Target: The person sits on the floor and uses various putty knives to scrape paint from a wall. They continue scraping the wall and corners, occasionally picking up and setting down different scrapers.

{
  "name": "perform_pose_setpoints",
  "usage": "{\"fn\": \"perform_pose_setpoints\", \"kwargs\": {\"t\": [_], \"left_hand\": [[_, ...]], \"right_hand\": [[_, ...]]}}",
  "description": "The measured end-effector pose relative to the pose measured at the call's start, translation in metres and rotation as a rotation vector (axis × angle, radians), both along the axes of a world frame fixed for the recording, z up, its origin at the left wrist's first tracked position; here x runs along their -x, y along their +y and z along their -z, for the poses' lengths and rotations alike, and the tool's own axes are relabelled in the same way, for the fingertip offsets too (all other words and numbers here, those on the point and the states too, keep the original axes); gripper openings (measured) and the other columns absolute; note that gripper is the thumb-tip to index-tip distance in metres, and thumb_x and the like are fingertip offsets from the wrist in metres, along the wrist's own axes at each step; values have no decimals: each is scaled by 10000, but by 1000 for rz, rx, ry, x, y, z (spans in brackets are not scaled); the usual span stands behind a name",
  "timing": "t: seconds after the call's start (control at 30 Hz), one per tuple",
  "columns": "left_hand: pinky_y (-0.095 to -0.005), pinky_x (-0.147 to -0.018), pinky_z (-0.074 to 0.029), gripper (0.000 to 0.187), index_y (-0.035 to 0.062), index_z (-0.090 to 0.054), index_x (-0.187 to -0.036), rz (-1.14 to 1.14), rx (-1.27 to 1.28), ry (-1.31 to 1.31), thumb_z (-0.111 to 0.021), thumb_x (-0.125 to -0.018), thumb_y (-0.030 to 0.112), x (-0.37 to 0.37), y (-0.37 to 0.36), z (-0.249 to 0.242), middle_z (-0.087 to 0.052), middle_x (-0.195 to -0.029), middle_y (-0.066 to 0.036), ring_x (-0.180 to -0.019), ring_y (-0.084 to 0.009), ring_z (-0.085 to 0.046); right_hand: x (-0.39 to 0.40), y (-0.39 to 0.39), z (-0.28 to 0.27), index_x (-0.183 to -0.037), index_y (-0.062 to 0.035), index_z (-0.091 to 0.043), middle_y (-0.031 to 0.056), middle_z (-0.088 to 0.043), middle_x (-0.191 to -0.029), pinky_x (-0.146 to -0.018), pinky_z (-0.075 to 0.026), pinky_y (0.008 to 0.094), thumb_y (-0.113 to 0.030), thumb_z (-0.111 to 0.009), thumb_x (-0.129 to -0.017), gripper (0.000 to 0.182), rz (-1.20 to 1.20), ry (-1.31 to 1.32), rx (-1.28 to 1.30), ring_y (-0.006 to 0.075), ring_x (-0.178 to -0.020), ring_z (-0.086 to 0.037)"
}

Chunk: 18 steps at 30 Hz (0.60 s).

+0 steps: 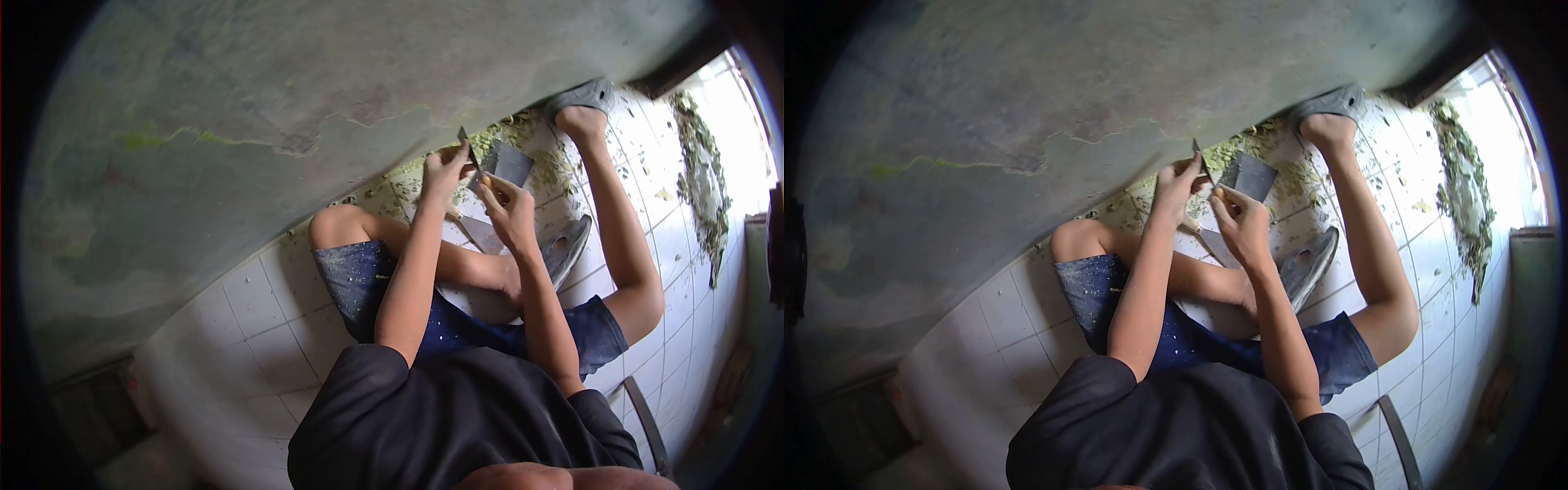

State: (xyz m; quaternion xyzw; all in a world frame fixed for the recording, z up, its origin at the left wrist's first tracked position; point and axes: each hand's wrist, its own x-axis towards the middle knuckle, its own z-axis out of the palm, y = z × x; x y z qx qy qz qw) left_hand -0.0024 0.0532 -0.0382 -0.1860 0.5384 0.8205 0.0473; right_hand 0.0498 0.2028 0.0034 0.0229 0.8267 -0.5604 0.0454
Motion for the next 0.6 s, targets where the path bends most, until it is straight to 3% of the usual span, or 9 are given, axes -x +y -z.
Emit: {"fn": "perform_pose_setpoints", "kwargs": {"t": [0.03, 0.17, 0.4, 0.47, 0.53, 0.6], "left_hand": [[-226, -618, -490, 275, 62, -704, -935, 21, 5, -12, -696, -985, 332, -1, 0, 0, -699, -846, -12, -718, -93, -649], [-246, -683, -531, 307, 50, -717, -976, 70, -19, 21, -682, -992, 355, -6, -2, -13, -729, -885, -29, -773, -115, -690], [-243, -693, -529, 307, 30, -716, -951, 173, 139, 283, -598, -1048, 296, -5, -28, -23, -703, -864, -3, -759, -65, -642], [-237, -687, -515, 293, 17, -708, -959, 135, 148, 290, -576, -1056, 260, -10, -34, -40, -679, -833, 11, -743, -47, -614], [-233, -587, -440, 314, -12, -680, -913, 57, 249, 372, -564, -1050, 245, -8, -43, -52, -607, -721, 32, -652, -33, -527], [-231, -597, -440, 292, -13, -694, -968, 8, 190, 383, -582, -1043, 246, -10, -41, -67, -591, -713, 48, -658, -30, -516]], "right_hand": [[1, 3, -2, -1245, 22, -686, 209, -762, -1033, -812, -542, 283, -176, -713, -919, 383, 4, 5, 47, 115, -915, -695], [-3, 3, -15, -1259, 4, -688, 168, -766, -963, -808, -540, 284, -144, -704, -919, 371, -33, 97, 34, 111, -866, -682], [-12, -13, -24, -1236, -15, -647, 70, -690, -787, -647, -466, 258, -220, -686, -988, 324, -87, 6, 34, 78, -725, -583], [-13, -22, -25, -1180, 26, -648, 55, -660, -766, -644, -458, 250, -220, -669, -1001, 304, -40, 51, 174, 86, -712, -573], [-15, -29, -33, -1132, 39, -647, 38, -635, -746, -623, -439, 245, -219, -656, -1010, 285, -79, 35, 222, 79, -693, -552], [-14, -31, -45, -1084, 52, -646, 21, -609, -726, -602, -420, 241, -218, -643, -1020, 277, -103, 28, 261, 73, -674, -532]]}}
